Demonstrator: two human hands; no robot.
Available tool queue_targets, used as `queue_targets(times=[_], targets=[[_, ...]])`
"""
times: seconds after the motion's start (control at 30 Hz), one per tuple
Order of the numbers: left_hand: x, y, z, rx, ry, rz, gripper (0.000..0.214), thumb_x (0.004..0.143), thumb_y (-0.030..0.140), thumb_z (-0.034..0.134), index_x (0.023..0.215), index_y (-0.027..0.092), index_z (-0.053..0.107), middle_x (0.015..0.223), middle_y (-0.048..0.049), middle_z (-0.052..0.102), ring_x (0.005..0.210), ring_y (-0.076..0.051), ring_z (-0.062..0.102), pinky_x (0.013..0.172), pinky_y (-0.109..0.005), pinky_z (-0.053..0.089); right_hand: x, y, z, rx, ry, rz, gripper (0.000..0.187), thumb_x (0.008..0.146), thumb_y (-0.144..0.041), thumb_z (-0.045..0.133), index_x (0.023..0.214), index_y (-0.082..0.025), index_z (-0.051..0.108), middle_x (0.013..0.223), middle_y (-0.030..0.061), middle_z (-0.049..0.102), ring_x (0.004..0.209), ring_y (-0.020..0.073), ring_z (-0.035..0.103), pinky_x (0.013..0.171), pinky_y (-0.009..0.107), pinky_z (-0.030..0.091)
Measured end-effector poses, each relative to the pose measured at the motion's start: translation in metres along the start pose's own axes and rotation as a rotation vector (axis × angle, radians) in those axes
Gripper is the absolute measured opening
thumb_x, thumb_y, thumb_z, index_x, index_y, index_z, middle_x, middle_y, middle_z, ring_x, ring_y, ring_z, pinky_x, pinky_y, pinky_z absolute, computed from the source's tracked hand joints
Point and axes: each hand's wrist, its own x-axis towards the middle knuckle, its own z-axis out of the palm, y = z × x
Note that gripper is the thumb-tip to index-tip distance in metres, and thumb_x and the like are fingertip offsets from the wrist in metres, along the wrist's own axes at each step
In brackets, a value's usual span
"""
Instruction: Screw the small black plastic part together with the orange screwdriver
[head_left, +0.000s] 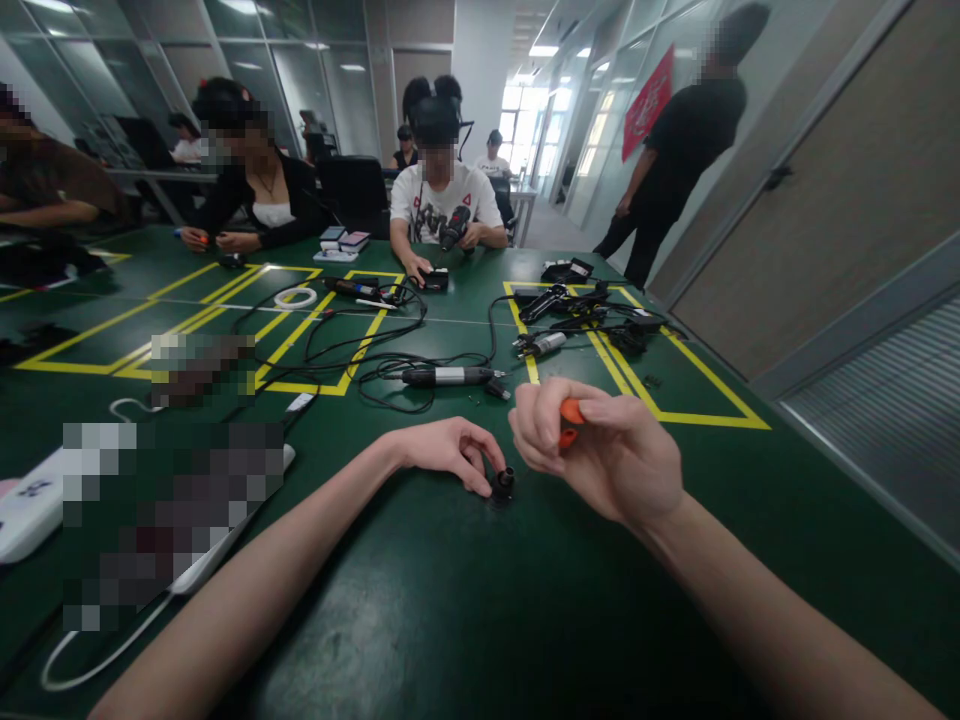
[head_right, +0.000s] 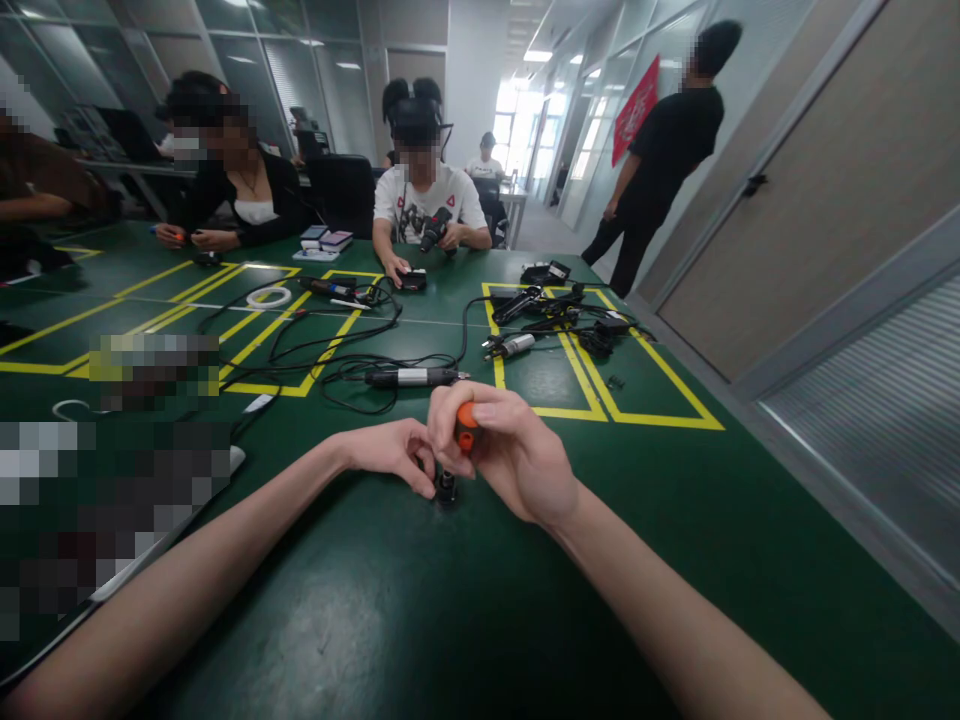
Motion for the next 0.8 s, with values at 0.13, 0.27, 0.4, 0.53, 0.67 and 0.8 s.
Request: queue_targets(times=[0.13,0.27,0.4,0.53,0.67,0.8], targets=[[-0.0004,-0.0032,-0.0012,0.035,0.016,0.018,0.055,0.060,0.040,0.101,0.105,0.016,0.079,0.083,-0.0037,0.079,0.073,-0.015,0.072,0.077,-0.028,0.058,-0.0019,0.0025,0.0066,0.054,0.008,0.017,0.010,0.089,-0.030,0.059,0.089,-0.020,0.061,0.061,-0.0041,0.051,0.052,0.0128,0.038,0.052,0.026,0.032],[-0.0021,-0.0021,-0.0015,0.042,0.017,0.022,0.056,0.061,0.040,0.100,0.107,0.016,0.079,0.089,-0.0057,0.080,0.078,-0.016,0.073,0.079,-0.029,0.059,-0.0008,0.0027,0.0069,0.056,-0.021,0.009,0.009,0.090,-0.029,0.059,0.087,-0.022,0.054,0.061,-0.0045,0.055,0.050,0.0122,0.041,0.052,0.026,0.034],[-0.0020,0.0001,-0.0009,0.039,0.006,0.007,0.057,0.061,0.043,0.100,0.107,0.016,0.080,0.084,-0.0046,0.079,0.074,-0.014,0.072,0.077,-0.027,0.058,0.0012,0.0015,0.0037,-0.004,-0.004,0.010,0.013,0.094,-0.032,0.056,0.087,-0.020,0.057,0.062,-0.0027,0.058,0.048,0.0128,0.045,0.050,0.026,0.034],[-0.0006,0.0016,0.0001,0.010,0.010,-0.002,0.054,0.057,0.044,0.101,0.098,0.016,0.080,0.076,-0.0015,0.078,0.066,-0.012,0.069,0.071,-0.024,0.055,0.0019,0.0026,0.0045,-0.021,0.034,-0.007,0.022,0.096,-0.036,0.053,0.081,-0.020,0.058,0.057,-0.0048,0.049,0.049,0.0117,0.034,0.048,0.025,0.029],[-0.0007,0.0039,0.0010,-0.005,0.002,-0.013,0.048,0.059,0.041,0.101,0.094,0.016,0.079,0.073,-0.0004,0.077,0.063,-0.010,0.067,0.065,-0.021,0.051,-0.0010,0.0046,0.0057,0.031,0.035,-0.016,0.021,0.094,-0.038,0.051,0.082,-0.021,0.055,0.055,-0.0079,0.038,0.047,0.0105,0.023,0.046,0.024,0.022],[-0.0011,0.0038,0.0007,-0.012,0.004,-0.018,0.049,0.059,0.039,0.101,0.096,0.016,0.079,0.074,-0.0004,0.077,0.064,-0.010,0.067,0.064,-0.021,0.051,-0.0043,0.0058,0.0040,0.071,0.015,-0.029,0.015,0.086,-0.037,0.056,0.090,-0.023,0.053,0.057,-0.0084,0.040,0.048,0.0108,0.023,0.047,0.023,0.022]])
